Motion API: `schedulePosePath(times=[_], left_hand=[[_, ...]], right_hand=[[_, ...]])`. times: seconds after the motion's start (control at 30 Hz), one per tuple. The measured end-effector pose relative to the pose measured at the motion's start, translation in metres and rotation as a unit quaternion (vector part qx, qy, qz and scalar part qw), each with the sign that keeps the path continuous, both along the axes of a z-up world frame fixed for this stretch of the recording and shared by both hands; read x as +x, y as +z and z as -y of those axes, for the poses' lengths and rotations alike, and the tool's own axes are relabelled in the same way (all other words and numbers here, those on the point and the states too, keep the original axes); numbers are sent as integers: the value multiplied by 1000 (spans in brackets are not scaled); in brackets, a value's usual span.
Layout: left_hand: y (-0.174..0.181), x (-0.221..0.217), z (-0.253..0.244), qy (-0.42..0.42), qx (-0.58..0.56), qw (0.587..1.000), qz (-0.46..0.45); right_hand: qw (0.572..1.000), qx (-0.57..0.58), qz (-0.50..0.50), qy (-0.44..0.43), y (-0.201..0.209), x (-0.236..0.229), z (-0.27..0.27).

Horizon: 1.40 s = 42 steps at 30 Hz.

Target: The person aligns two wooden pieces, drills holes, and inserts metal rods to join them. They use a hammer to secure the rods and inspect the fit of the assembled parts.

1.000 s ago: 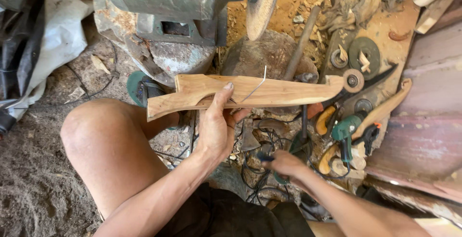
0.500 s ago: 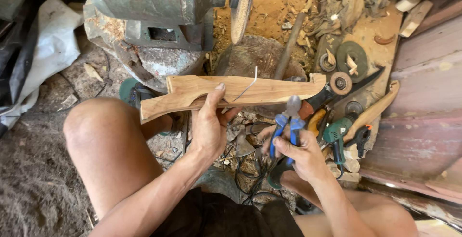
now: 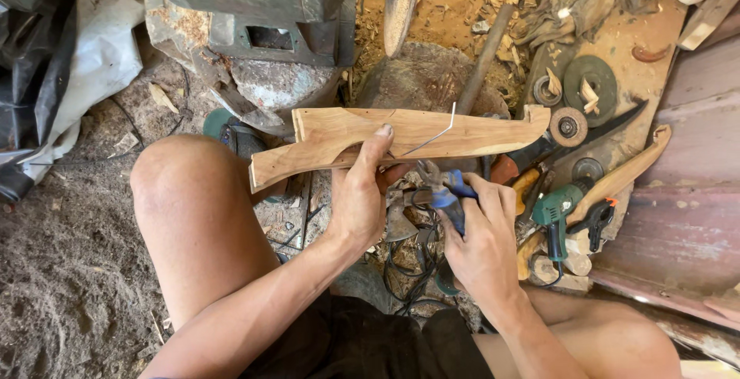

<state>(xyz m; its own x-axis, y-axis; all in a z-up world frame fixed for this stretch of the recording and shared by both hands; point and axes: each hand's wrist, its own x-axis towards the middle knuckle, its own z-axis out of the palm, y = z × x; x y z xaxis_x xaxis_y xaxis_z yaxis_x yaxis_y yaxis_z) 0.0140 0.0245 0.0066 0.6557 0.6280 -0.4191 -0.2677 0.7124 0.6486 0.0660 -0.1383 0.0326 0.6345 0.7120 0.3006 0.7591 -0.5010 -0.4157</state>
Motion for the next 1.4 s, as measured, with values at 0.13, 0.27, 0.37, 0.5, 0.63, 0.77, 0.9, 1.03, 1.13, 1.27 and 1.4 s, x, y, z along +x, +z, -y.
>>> schedulePosePath(times=[0.13,0.27,0.37,0.5,0.63,0.77,0.9,1.03,1.13,1.27,1.4], left_hand=[[4,-2,4,-13,11,1000,-19],[10,-4,5,-27,29,999,-21],[12,-6,5,-34,43,998,-27],[11,-7,8,-36,60,997,-10],[7,-9,9,-45,80,995,-31],[1,-12,12,-58,108,991,-51],[-14,-15,15,-47,130,989,-52],[-23,-16,15,-70,121,990,-23],[-12,-25,10,-236,120,959,-105],[26,-57,-11,-632,528,517,-233],[52,-71,-20,-364,750,484,-264]], right_hand=[[1000,-22,19,-2,4,-2,-7],[999,-24,26,9,7,-1,-9],[999,-29,30,16,8,-1,-10],[998,-36,40,28,8,-1,-9],[997,-58,30,51,7,3,-4],[998,-33,20,52,-1,5,0],[1000,-11,-5,29,-16,1,1],[996,-12,-91,-5,-32,1,-3],[995,-13,-94,26,-42,2,-4],[992,-70,-71,82,-49,1,0],[989,-89,-55,106,-55,-5,2]])
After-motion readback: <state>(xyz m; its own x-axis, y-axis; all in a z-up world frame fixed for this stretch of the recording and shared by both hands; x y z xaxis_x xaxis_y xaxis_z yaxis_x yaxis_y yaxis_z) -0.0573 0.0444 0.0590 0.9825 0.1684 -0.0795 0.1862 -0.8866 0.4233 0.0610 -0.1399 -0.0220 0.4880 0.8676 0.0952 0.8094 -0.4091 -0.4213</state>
